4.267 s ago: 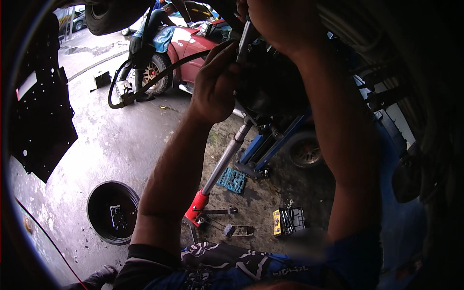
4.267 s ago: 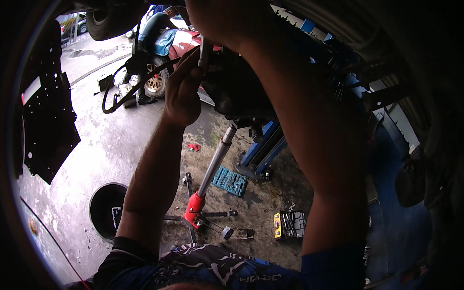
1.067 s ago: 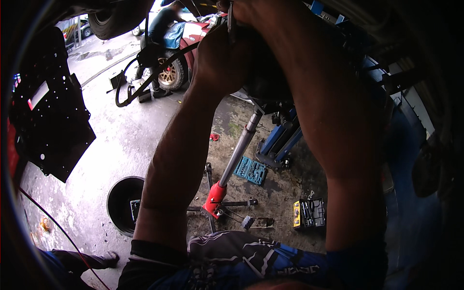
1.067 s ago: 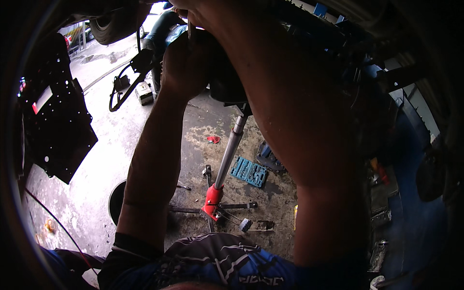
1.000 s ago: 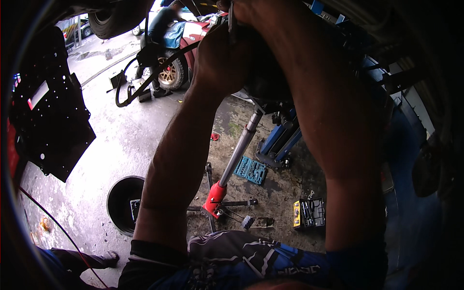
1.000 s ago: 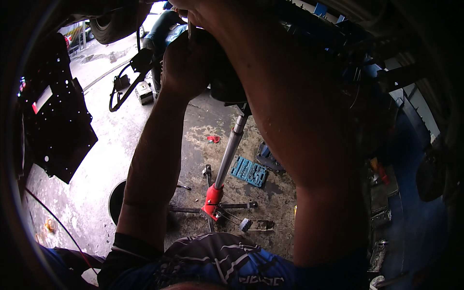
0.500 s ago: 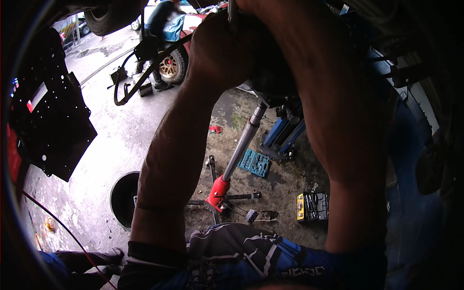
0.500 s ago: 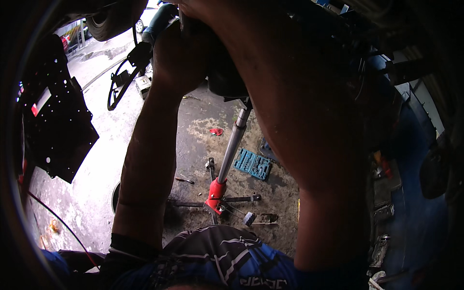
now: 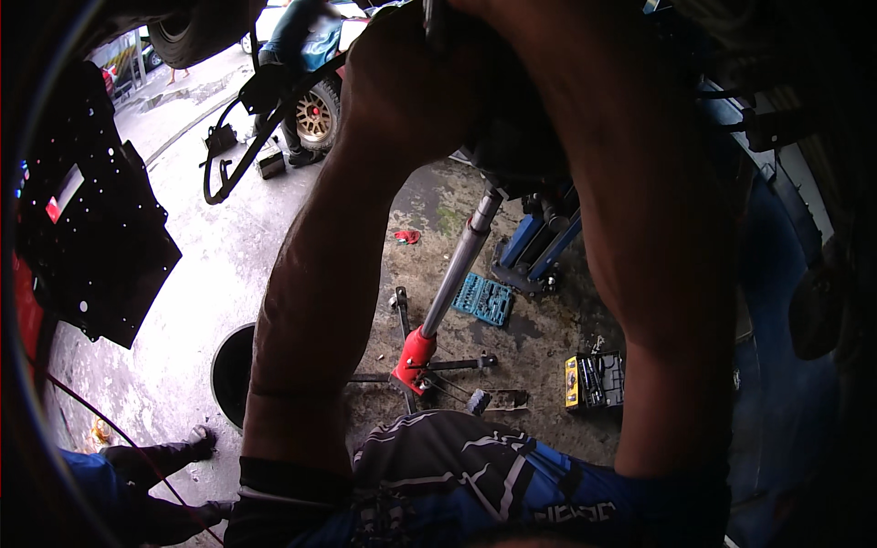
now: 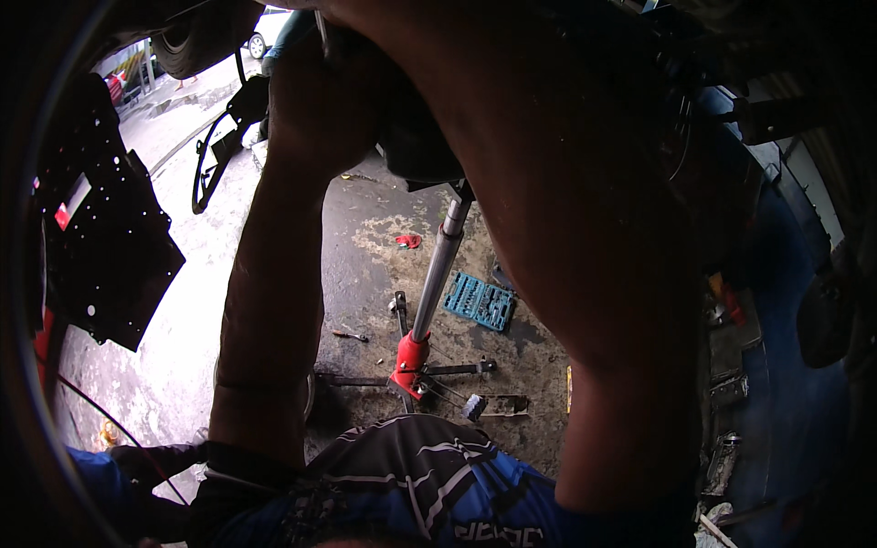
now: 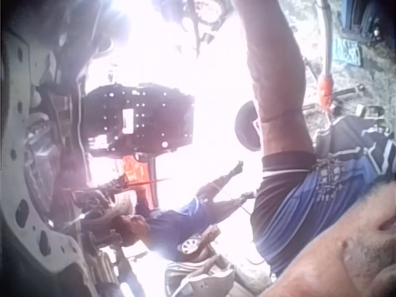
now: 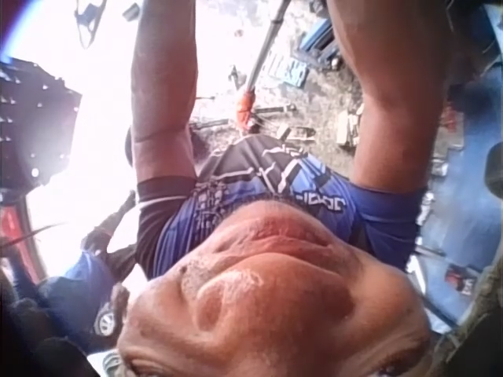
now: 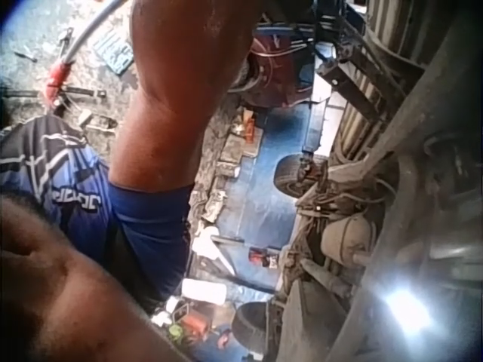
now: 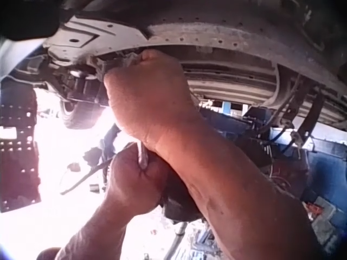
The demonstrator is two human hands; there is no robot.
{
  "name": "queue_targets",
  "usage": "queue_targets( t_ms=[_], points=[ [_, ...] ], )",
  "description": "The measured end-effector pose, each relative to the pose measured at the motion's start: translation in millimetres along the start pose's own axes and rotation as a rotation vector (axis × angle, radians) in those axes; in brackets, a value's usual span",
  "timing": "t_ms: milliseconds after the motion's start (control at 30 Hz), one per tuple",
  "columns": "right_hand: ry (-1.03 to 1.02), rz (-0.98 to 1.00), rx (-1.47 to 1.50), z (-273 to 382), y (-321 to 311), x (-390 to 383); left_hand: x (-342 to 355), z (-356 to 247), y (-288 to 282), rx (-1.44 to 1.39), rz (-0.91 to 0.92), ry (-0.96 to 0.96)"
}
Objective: Manually repairing or installing automotive components under a vehicle on a lift.
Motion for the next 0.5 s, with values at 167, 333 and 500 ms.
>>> queue_targets(
  t_ms=[167,333,500],
  points=[
    [-0.108,0.020,-0.270,0,-15,8,6,-1,16,-0.026,0.111,-0.069],
    [0.897,0.110,0.776,-42,7,-19,4,5,9,-0.279,0.056,-0.137],
    [1.013,0.218,1.195,-45,82,-34,-1,0,9,-0.407,0.134,-0.201]
  ],
)
Point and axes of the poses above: each hand's wrist, its own x-axis towards the middle knuckle, its own y-axis out of the palm, z = x × y, the point moved 9 cm from there along x, towards the middle knuckle, and after that the axes turned 7 degrees about -y, right-handed, at the moved point
